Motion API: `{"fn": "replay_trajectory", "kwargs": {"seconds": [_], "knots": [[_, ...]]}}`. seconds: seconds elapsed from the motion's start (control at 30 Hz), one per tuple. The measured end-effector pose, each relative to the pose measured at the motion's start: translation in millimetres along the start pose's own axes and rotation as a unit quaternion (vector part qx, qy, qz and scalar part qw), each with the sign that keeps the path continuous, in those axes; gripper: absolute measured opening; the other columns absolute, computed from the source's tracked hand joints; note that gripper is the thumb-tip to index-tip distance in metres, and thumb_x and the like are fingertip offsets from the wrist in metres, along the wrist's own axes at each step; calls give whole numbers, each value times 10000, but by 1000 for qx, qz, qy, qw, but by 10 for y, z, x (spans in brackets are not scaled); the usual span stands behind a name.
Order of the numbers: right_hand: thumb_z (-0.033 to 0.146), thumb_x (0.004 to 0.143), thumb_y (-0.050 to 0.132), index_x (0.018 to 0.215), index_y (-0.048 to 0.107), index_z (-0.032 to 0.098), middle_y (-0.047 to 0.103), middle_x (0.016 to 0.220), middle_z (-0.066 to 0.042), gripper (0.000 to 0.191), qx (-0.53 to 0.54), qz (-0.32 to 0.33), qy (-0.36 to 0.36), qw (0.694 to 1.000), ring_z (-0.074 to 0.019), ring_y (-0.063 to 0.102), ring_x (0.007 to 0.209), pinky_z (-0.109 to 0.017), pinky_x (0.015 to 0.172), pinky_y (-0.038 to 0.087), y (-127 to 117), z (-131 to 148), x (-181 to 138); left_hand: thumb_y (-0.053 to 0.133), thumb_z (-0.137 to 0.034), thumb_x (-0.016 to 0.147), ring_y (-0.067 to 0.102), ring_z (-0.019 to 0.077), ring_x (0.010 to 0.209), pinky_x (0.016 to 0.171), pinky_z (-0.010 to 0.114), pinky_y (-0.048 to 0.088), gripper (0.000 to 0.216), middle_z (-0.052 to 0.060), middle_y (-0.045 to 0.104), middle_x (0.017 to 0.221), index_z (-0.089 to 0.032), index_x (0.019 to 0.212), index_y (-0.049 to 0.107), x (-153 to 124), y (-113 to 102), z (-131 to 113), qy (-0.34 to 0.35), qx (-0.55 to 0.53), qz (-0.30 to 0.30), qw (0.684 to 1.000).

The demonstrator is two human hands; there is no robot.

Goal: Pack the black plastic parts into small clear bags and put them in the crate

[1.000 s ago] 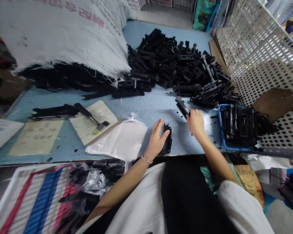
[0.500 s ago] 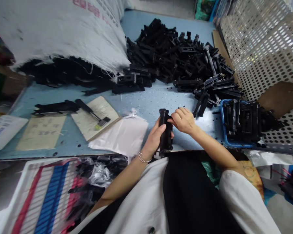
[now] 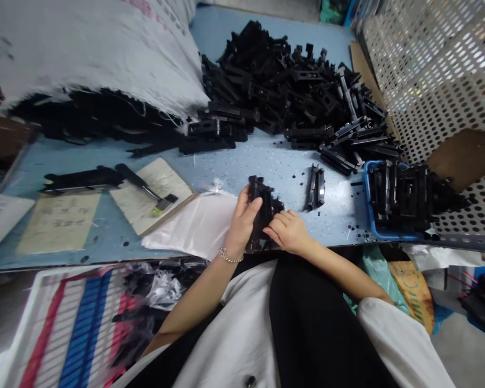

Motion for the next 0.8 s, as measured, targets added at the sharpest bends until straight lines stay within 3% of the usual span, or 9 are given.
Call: {"fn": "replay_trajectory", "kwargs": {"seconds": [0.1, 0.17, 0.23, 0.3, 0.4, 0.53, 0.63, 0.7, 0.8], "knots": [[340, 1033, 379, 936, 642, 178, 625, 888, -111, 323, -52, -15, 153, 987, -240, 526, 849, -373, 759, 388, -124, -427, 7, 576, -452, 924, 546, 263, 1280, 1147, 454, 390, 457, 99, 626, 1311, -222, 1319, 556, 34, -198, 230, 10, 104, -41, 994], [349, 996, 430, 1160, 613, 137, 616, 1099, -188, 325, -98, -27, 293, 951, -300, 535, 978, -431, 833, 420, -226, -828, -31, 519, -418, 946, 545, 280, 1279, 1152, 475, 379, 426, 127, 622, 1315, -191, 1303, 575, 17, -294, 412, -22, 163, -35, 986], [340, 945, 483, 1299, 542, 99, 582, 1193, -236, 433, -95, -6, 402, 911, -336, 545, 1015, -474, 848, 444, -259, -1172, -100, 480, -346, 949, 518, 294, 1312, 1168, 493, 354, 446, 163, 593, 1345, -155, 1345, 553, -42, -293, 554, -41, 210, -19, 977], [312, 923, 466, 1299, 538, 101, 602, 1162, -226, 437, -38, 5, 449, 893, -323, 572, 987, -479, 843, 468, -230, -1346, -153, 504, -289, 920, 452, 304, 1371, 1204, 509, 288, 502, 186, 533, 1397, -134, 1398, 513, -122, -201, 592, -17, 256, -24, 966], [312, 943, 407, 1253, 554, 149, 639, 1136, -169, 380, 94, -43, 396, 913, -278, 596, 1003, -462, 882, 489, -186, -1179, -132, 539, -322, 920, 385, 302, 1415, 1233, 516, 210, 523, 175, 464, 1453, -163, 1417, 499, -210, 16, 425, 52, 261, -34, 963], [368, 992, 424, 1278, 530, 210, 636, 1180, -119, 344, 220, -60, 252, 941, -239, 600, 1063, -423, 922, 498, -270, -491, 22, 502, -498, 960, 455, 264, 1375, 1168, 455, 359, 631, 129, 452, 1510, -248, 1514, 333, -206, 253, 1, 58, 65, 60, 994], [448, 1015, 419, 1134, 566, 217, 615, 1058, -101, 299, 189, -89, 208, 956, -230, 585, 971, -405, 859, 505, -414, -202, 144, 514, -538, 954, 555, 241, 1275, 1086, 399, 453, 653, 93, 550, 1430, -283, 1518, 306, -208, 328, -231, -15, -43, 98, 994], [507, 1013, 400, 1014, 561, 218, 588, 977, -97, 331, 125, -122, 200, 964, -235, 554, 912, -408, 821, 488, -475, -214, 220, 540, -540, 942, 627, 234, 1157, 1007, 384, 510, 638, 86, 603, 1358, -283, 1495, 352, -245, 359, -290, -62, -69, 118, 989], [529, 1026, 329, 854, 510, 234, 558, 849, -72, 387, 99, -111, 190, 970, -227, 524, 831, -391, 779, 455, -428, -362, 332, 552, -538, 936, 663, 236, 1069, 918, 376, 551, 632, 95, 645, 1276, -271, 1483, 384, -307, 395, -268, -83, -69, 130, 986]]}}
Point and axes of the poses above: each hand's wrist, its own x-axis towards the middle knuckle, its own y-axis out of the palm, z = x × y, the point moved 2 cm from there along x, towards the middle knuckle
